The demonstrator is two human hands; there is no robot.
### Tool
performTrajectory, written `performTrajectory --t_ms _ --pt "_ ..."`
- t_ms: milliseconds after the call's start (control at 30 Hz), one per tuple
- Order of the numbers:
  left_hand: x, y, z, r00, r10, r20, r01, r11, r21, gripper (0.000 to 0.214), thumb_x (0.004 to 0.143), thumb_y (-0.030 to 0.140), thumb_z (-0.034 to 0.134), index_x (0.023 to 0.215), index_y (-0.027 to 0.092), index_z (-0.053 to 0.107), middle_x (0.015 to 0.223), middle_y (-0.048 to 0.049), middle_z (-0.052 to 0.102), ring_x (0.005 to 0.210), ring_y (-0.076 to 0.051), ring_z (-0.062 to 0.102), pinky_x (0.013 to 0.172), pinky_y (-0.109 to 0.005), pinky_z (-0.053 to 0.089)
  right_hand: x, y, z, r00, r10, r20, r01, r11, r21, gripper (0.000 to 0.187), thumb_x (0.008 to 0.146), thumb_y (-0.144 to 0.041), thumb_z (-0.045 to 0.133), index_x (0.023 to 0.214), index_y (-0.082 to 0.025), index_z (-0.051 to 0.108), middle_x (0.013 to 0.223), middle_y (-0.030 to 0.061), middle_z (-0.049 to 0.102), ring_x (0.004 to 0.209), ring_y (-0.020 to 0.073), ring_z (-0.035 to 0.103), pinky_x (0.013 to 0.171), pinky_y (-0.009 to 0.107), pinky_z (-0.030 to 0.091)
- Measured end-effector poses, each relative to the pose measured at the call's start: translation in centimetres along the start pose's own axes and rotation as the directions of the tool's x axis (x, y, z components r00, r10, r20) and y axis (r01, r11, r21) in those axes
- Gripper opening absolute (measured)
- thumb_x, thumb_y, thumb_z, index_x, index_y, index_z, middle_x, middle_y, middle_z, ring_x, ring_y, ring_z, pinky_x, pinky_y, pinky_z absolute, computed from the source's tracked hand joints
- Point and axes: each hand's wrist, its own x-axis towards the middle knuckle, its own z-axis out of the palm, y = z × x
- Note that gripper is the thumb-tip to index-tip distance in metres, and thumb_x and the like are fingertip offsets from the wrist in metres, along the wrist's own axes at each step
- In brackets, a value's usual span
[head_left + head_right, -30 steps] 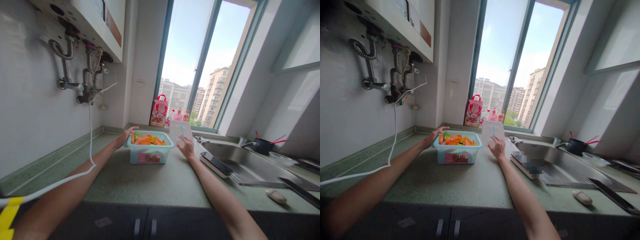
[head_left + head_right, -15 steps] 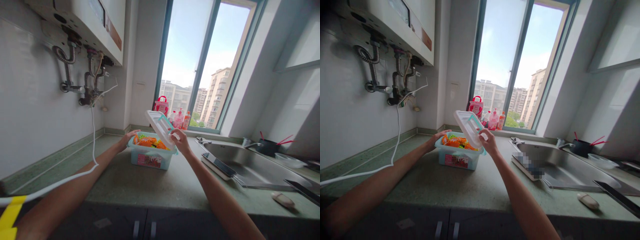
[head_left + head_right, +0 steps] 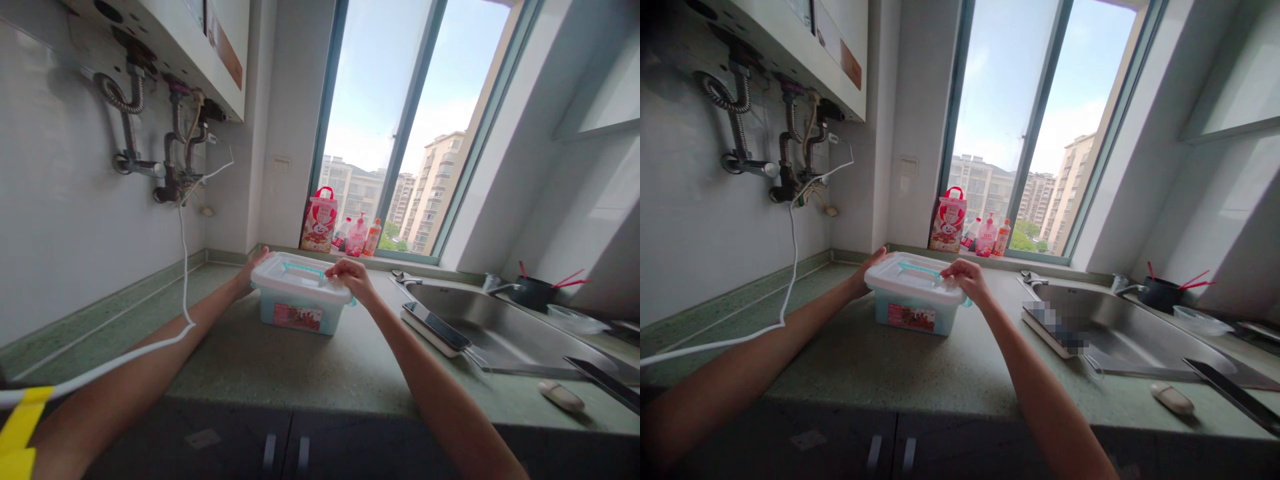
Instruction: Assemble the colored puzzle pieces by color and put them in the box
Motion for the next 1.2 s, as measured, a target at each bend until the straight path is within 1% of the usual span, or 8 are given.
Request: performTrajectory --t_ms 133,267,500,633,800,933,1033,1200 --pt "-0.1 0.0 -0.3 0.999 0.010 -0.032 -0.007 0.994 0.106 0.060 0.075 0.046 0.077 0.127 0.016 0.070 0.102 -0.0079 0.078 0.091 -0.029 0.071 0.071 -0.032 0.052 0.1 -0.1 -0.3 0.998 0.055 0.006 -0.055 0.998 0.037 0.016 0.067 -0.026 0.066 0.078 -0.024 0.077 0.086 0.0040 0.082 0.084 0.0232 0.074 0.082 0.037 0.058" --pt "-0.2 0.1 -0.2 0.996 0.037 -0.081 -0.021 0.980 0.196 0.051 0.070 0.042 0.074 0.113 0.015 0.072 0.091 -0.0056 0.073 0.080 -0.024 0.066 0.062 -0.027 0.045 -0.1 0.7 -0.9 0.996 0.087 -0.029 -0.087 0.996 0.023 0.021 0.065 -0.026 0.067 0.082 -0.024 0.079 0.092 0.0042 0.083 0.089 0.0254 0.074 0.086 0.039 0.057" --pt "0.3 -0.1 -0.2 0.989 -0.014 -0.145 0.031 0.992 0.119 0.070 0.068 0.034 0.074 0.134 0.017 0.061 0.105 -0.0068 0.072 0.080 -0.022 0.068 0.061 -0.026 0.048 -0.7 2.4 -1.9 0.996 0.060 -0.062 -0.070 0.982 -0.174 0.032 0.068 -0.032 0.060 0.089 -0.024 0.083 0.140 0.0061 0.072 0.137 0.0360 0.056 0.115 0.047 0.040" --pt "0.7 0.7 -0.4 0.984 0.028 -0.175 -0.007 0.993 0.118 0.081 0.060 0.021 0.079 0.139 0.020 0.059 0.141 -0.0159 0.064 0.111 -0.028 0.071 0.080 -0.030 0.056 -1.1 3.8 -1.8 0.976 0.147 -0.159 -0.166 0.980 -0.109 0.052 0.071 -0.035 0.060 0.119 -0.025 0.078 0.138 0.0060 0.071 0.125 0.0329 0.062 0.103 0.043 0.049" --pt "0.6 2.1 0.0 0.980 0.131 -0.148 -0.098 0.972 0.214 0.091 0.057 0.012 0.078 0.145 0.027 0.059 0.166 -0.0174 0.045 0.158 -0.035 0.036 0.121 -0.044 0.039 -0.7 4.9 -1.6 0.942 0.224 -0.252 -0.228 0.974 0.012 0.071 0.067 -0.031 0.063 0.138 -0.028 0.066 0.148 0.0098 0.064 0.115 0.0307 0.068 0.083 0.039 0.058" --pt "0.4 2.5 1.1 0.961 0.257 -0.102 -0.228 0.945 0.232 0.082 0.057 0.013 0.073 0.137 0.027 0.066 0.162 -0.0115 0.052 0.161 -0.034 0.030 0.130 -0.048 0.025 0.2 4.5 -2.2 0.933 0.239 -0.270 -0.241 0.970 0.024 0.081 0.060 -0.022 0.064 0.140 -0.033 0.063 0.149 0.0086 0.064 0.132 0.0331 0.061 0.095 0.044 0.058" --pt "-0.3 2.9 2.3 0.948 0.310 -0.073 -0.292 0.937 0.194 0.062 0.067 0.028 0.072 0.129 0.024 0.073 0.155 -0.0090 0.060 0.158 -0.036 0.035 0.131 -0.052 0.022 0.6 3.4 -2.4 0.945 0.201 -0.259 -0.206 0.978 0.006 0.086 0.056 -0.019 0.061 0.141 -0.035 0.061 0.149 0.0068 0.063 0.140 0.0338 0.056 0.104 0.048 0.054" --pt "-1.8 3.8 4.0 0.955 0.289 0.060 -0.295 0.916 0.274 0.052 0.079 0.045 0.066 0.125 0.024 0.079 0.151 -0.0060 0.064 0.153 -0.044 0.039 0.129 -0.057 0.024 0.3 0.4 -1.4 0.953 0.024 -0.302 -0.015 0.999 0.033 0.075 0.059 -0.023 0.057 0.133 -0.033 0.068 0.151 0.0005 0.063 0.149 0.0323 0.049 0.121 0.051 0.040"
